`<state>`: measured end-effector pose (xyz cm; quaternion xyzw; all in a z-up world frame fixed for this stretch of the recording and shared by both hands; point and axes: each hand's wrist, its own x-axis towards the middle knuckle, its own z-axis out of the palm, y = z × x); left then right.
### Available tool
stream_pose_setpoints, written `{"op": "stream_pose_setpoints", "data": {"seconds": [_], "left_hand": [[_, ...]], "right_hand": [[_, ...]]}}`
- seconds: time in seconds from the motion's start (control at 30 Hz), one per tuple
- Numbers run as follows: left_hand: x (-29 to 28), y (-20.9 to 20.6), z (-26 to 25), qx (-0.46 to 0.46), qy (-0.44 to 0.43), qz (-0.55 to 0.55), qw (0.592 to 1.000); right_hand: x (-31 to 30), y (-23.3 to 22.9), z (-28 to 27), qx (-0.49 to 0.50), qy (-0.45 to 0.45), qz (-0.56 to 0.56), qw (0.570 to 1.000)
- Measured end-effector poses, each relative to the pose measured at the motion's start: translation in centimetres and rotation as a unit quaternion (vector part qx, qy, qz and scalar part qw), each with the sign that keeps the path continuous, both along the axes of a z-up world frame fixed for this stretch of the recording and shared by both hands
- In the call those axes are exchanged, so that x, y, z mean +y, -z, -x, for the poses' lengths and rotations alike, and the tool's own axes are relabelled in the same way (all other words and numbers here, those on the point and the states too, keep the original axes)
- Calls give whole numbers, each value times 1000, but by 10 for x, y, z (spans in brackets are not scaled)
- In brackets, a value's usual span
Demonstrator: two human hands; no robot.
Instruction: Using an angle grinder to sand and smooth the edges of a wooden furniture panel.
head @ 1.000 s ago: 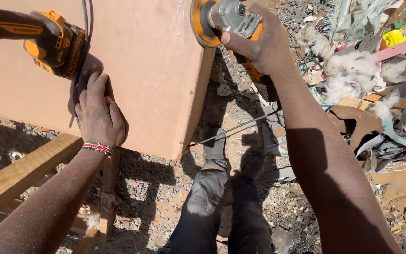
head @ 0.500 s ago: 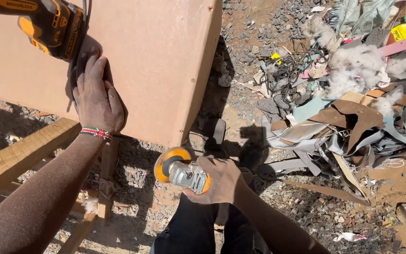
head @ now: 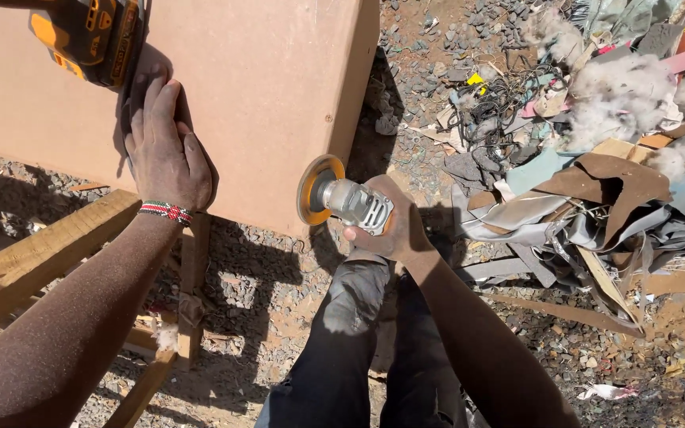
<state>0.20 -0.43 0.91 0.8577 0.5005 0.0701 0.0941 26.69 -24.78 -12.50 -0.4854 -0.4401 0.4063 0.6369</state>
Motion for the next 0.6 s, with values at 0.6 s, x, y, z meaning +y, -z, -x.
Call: {"op": "stream_pose_setpoints", "data": {"seconds": [0.6], "left_hand": [[3,0,-1,-2,4,13,1000]], "right_hand": [[-57,-23,11,-197,-128,125,964]]}}
